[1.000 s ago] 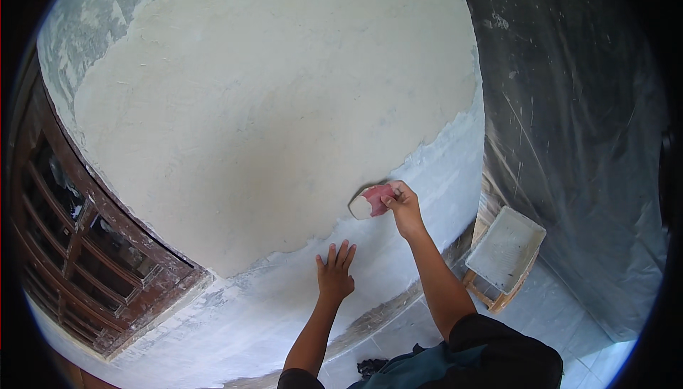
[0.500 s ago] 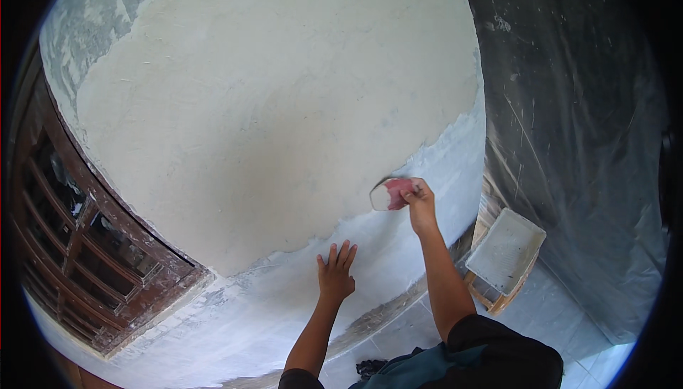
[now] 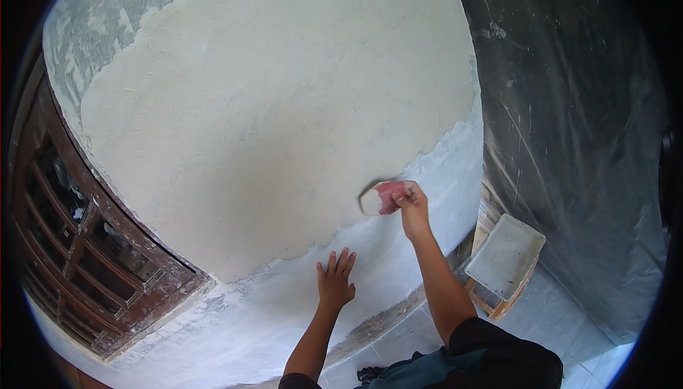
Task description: The person applies wall filler from a tray onto an interior wall surface using a putty knife and a plaster hawk, smoothing it over the wall.
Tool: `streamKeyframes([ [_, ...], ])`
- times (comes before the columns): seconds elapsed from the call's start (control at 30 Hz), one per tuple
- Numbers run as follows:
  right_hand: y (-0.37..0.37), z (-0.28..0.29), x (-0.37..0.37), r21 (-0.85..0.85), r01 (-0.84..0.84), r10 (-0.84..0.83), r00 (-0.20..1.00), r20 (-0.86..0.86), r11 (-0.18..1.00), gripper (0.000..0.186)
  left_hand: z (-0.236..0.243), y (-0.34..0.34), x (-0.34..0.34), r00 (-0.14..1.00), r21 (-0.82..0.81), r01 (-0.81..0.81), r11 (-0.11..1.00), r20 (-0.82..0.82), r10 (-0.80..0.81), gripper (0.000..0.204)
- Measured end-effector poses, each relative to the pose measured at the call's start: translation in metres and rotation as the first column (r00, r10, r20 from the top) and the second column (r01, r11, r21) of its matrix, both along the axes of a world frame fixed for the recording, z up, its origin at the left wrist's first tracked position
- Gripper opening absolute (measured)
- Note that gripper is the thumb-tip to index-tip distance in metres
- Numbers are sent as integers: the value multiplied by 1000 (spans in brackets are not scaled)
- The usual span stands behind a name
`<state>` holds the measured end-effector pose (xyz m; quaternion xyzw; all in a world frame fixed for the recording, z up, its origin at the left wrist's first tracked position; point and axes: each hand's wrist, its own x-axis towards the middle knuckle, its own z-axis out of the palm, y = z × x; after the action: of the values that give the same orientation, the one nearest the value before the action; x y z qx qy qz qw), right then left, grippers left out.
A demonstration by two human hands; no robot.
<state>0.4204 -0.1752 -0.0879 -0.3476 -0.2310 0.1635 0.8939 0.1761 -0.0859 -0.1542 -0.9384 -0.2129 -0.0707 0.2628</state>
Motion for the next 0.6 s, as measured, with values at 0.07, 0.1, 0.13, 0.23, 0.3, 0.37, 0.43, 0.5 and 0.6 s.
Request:
streamKeyframes([
  [0.07,7,7,-6,-53,-35,39,996,76,998,23,1,0,0,1000,0,-2,1000,-16,2,97],
  [0.1,9,4,0,-53,-32,35,997,72,998,23,1,0,0,1000,8,3,1000,-3,-3,97],
  [0.13,10,-2,11,-11,8,-8,1000,29,1000,23,0,0,1,1000,14,14,1000,9,-14,97],
  [0.23,-5,-14,32,41,88,-85,993,-82,995,21,0,2,-1,1000,17,1,1000,3,-1,97],
  [0.3,-18,-13,34,37,61,-56,993,-102,997,22,-1,1,0,1000,3,0,1000,-2,0,97],
  [0.37,-6,-18,26,60,-9,9,1000,-9,998,21,1,-1,1,1000,-13,-2,1000,-13,2,96],
  [0.43,2,-12,14,10,-35,35,997,63,999,21,7,-4,1,999,-16,-24,1000,20,24,94],
  [0.5,3,-16,22,-20,-49,50,998,35,999,22,8,-6,3,1000,-25,-19,1000,14,19,94],
  [0.6,-4,-22,44,33,19,-18,999,-51,999,21,2,-1,1,1000,-14,-21,1000,-3,21,95],
])
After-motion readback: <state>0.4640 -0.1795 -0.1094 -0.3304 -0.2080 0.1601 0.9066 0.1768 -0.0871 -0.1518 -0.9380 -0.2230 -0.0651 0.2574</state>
